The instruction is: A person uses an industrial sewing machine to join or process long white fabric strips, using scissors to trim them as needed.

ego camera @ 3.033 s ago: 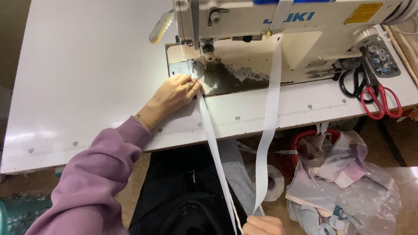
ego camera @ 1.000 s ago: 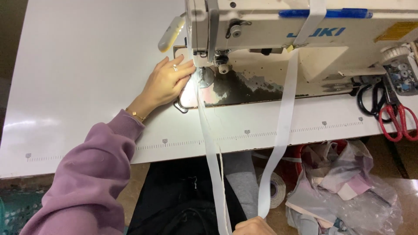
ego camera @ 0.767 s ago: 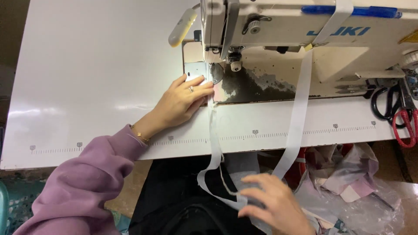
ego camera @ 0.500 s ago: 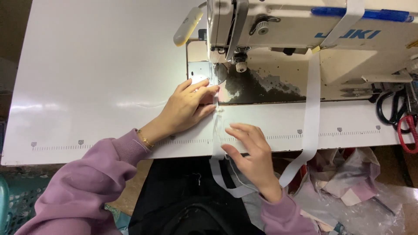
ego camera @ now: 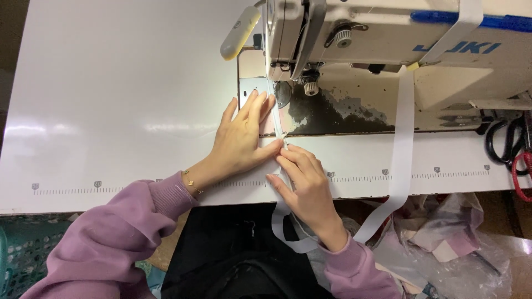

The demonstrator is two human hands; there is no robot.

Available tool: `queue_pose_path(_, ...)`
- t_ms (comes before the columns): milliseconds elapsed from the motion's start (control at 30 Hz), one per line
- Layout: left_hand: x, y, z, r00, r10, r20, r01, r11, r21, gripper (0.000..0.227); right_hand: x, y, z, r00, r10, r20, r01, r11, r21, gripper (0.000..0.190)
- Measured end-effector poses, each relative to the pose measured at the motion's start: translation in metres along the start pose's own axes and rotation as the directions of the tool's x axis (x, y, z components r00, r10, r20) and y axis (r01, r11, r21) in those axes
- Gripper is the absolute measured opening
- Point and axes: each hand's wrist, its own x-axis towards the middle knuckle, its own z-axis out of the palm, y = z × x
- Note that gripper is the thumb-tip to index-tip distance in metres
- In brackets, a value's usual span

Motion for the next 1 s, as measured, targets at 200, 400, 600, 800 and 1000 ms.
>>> queue_pose_path(200,0.014,-0.006,-0.004,0.998,-0.064,0.025,0.065,0.997,-0.048,0.103,0.006,0.007,0.011,1.0,-0.011,-0.014,0.011,1.0,-0.021,0.038)
queue_pose_path(400,0.025,-0.012,-0.002,0.996,-0.083,0.037,0.087,0.992,-0.093,0.116,0.011,0.004,0.011,0.999,0.043,0.024,-0.043,0.999,-0.027,0.042)
queue_pose_path(600,0.02,-0.007,-0.003,0.996,-0.086,0.02,0.087,0.993,-0.081,0.114,0.008,0.006,0.008,0.998,0.047,0.04,-0.046,0.999,-0.012,0.043)
queue_pose_path(800,0.007,-0.001,0.004,0.983,-0.056,-0.177,0.057,0.998,0.0,0.078,-0.006,-0.002,-0.017,0.996,0.086,-0.037,-0.077,0.978,0.193,0.03)
queue_pose_path(1000,0.01,0.014,0.005,0.958,-0.23,-0.169,0.258,0.951,0.17,0.036,-0.048,0.069,-0.127,0.917,0.13,-0.376,-0.204,0.965,-0.164,0.006)
